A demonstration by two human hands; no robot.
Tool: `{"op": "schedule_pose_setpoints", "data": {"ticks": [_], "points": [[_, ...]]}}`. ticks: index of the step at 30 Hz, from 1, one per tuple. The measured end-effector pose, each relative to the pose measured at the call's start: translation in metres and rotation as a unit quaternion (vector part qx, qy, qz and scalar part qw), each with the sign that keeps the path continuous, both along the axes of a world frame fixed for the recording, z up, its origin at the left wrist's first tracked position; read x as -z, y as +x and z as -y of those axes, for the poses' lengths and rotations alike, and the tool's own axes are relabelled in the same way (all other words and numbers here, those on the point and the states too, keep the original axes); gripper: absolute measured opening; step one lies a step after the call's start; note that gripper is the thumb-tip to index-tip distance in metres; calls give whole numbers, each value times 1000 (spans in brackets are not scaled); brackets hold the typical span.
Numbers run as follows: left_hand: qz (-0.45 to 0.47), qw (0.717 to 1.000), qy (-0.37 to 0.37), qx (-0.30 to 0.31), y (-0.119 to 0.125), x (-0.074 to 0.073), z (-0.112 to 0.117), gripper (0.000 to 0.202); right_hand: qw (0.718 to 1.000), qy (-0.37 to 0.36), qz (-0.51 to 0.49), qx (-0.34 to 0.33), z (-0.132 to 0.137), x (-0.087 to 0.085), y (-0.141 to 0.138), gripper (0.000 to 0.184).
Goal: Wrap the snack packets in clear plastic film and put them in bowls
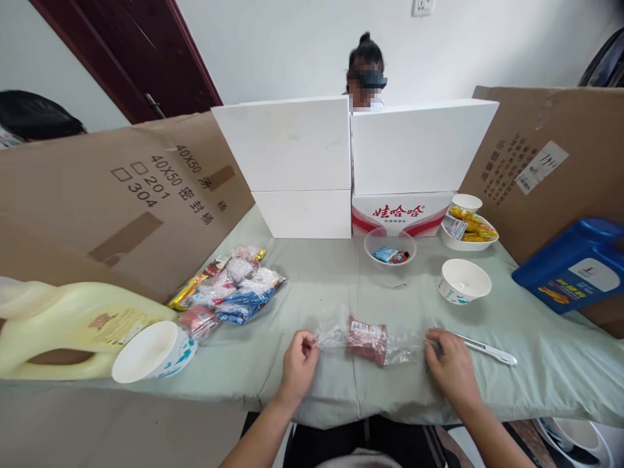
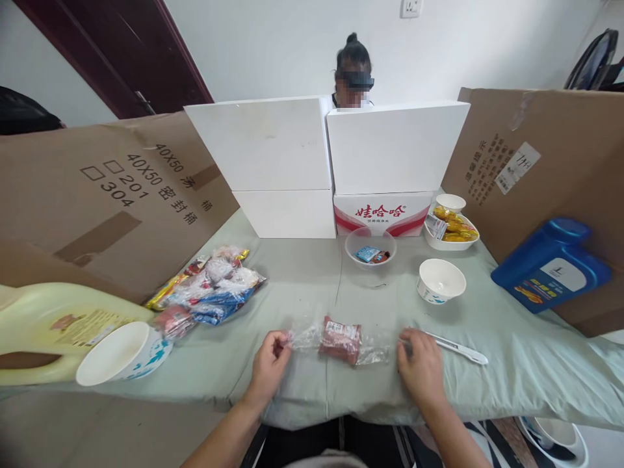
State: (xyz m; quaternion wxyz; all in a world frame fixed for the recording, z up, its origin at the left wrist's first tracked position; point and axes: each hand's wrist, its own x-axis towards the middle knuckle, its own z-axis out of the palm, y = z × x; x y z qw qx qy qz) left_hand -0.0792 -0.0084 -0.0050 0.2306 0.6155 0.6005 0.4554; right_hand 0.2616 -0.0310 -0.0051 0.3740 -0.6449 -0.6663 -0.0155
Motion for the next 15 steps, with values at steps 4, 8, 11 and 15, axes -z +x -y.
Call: {"op": "schedule_pose_setpoints", "data": {"ticks": [4,8,11,15], "points": [[-86,985,146,-44,-4,-13,16,13,1000,7,2,29,21,-16,13,19],[-166,958,189,135,22,-37,16,11,989,6,-26,-143,28,-51,-28,14],[-231,948,123,179,35,-41,-1,19,947,-58,4,-316,25,-65,-65,12],[-292,935,82,182,30,-28,-26,35,942,-59,75,-321,8,-51,-82,23]]}}
